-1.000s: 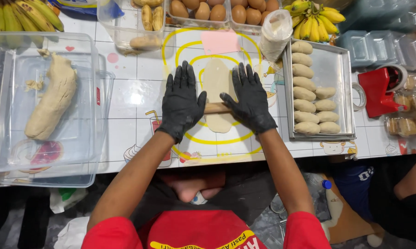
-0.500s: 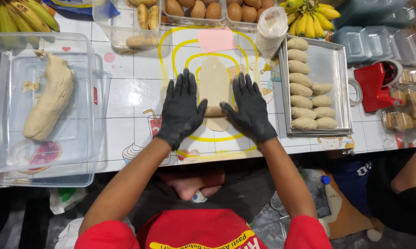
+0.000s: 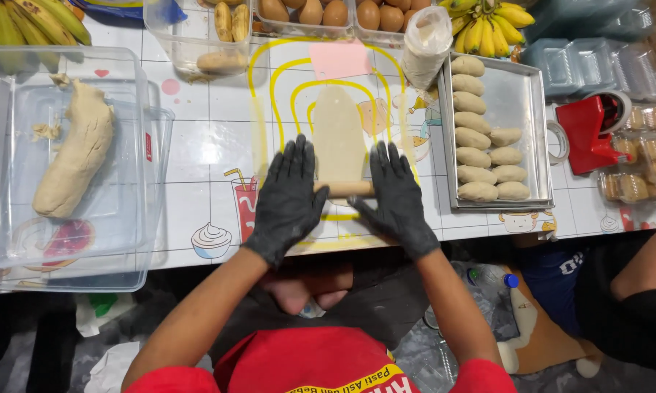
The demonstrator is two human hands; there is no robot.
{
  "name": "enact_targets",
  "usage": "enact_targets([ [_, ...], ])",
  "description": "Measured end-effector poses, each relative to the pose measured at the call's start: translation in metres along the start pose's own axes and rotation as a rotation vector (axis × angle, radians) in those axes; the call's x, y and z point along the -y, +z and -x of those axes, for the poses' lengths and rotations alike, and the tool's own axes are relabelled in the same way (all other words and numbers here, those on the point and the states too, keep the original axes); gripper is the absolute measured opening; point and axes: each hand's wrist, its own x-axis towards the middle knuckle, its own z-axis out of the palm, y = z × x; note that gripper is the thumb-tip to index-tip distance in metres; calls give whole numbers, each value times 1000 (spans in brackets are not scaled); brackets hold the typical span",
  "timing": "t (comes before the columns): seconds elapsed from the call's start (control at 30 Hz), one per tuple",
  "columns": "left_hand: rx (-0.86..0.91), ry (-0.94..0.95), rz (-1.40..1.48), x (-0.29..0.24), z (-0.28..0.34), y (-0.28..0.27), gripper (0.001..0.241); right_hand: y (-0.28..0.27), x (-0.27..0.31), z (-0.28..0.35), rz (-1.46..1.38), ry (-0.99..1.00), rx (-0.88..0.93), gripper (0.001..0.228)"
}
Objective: Rolling out and shaping dough on a mat using a rolling pin and hands
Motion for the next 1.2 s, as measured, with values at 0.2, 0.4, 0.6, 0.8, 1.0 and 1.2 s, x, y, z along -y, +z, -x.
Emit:
enact_targets([
  [0.2,4,-50,9,25,-44,23,76,7,-11,-59,35,81,-4,96],
  [0.4,81,23,144,-19,34,-23,79,-23,35,37,-12,73,-5,119],
  [0.6,71,-21,8,11,-38,21,80,-4,-5,-31,24,120,-14,85],
  [0.8,122,-140,-10,33,-96,42,83,12,-39,-95,16,248,60,81],
  [1.0,103,-33,0,-4,-25,0,76,-27,21,-12,41,143,1,92],
  [1.2,48,-43,-48,22,-73,45,71,-16,25,-16,86,163,-36,82],
])
